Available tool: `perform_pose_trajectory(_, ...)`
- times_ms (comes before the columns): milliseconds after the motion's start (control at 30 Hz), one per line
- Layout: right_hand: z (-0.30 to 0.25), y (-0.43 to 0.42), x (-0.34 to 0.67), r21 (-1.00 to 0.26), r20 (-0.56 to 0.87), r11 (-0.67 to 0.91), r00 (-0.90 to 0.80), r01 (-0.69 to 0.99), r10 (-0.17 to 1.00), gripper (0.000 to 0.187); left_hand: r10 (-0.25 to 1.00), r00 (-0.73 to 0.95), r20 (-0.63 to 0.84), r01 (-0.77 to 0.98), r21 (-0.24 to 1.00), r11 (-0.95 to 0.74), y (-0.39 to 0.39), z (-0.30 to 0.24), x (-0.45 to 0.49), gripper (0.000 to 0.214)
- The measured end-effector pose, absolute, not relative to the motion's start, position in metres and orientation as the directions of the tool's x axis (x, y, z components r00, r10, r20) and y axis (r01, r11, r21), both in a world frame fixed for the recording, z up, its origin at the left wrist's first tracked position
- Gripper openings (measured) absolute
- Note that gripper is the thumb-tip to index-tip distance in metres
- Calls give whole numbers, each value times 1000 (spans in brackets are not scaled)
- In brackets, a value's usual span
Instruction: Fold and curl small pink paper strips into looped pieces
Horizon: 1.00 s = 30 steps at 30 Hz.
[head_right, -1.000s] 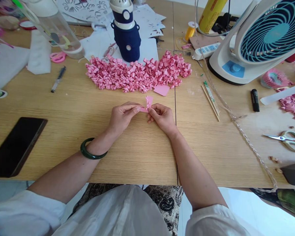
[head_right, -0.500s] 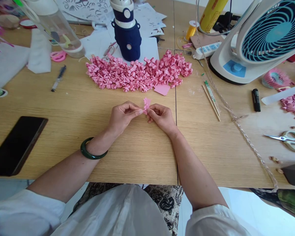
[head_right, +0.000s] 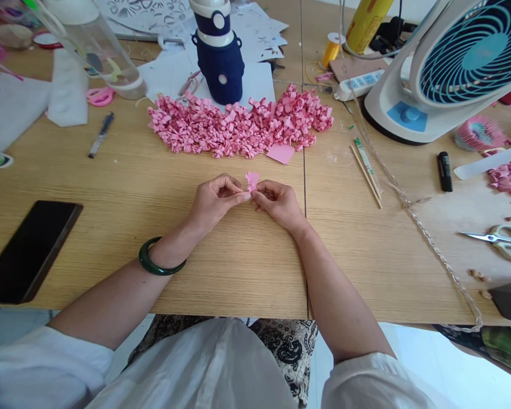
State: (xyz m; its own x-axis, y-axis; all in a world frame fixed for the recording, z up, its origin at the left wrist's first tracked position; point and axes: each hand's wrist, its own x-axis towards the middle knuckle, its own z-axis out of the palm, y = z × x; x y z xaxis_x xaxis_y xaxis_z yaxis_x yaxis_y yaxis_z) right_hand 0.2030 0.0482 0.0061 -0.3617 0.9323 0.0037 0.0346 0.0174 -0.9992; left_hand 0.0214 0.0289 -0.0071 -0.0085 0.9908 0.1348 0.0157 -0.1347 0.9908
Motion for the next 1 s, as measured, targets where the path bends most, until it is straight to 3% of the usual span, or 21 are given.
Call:
perform_pose_trajectory(200,7,49,203,-999,-28,-34,-312,-13,950,45,981,23,194,12,981,-194,35,-10,20,55)
perform_pose_trajectory(333,6,49,204,-998,-31,-43,-294,-35,955,47,960,57,273,96,956,-277,33,-6,19,36)
perform_pose_trajectory(500,7,50,203,-999,-26,-39,-294,-38,955,47,964,6,267,87,960,-267,30,-2,20,20)
perform_pose_trajectory(1000,6,50,203,-999,-13,-21,-288,-25,957,42,943,-32,332,239,918,-316,31,-6,17,10)
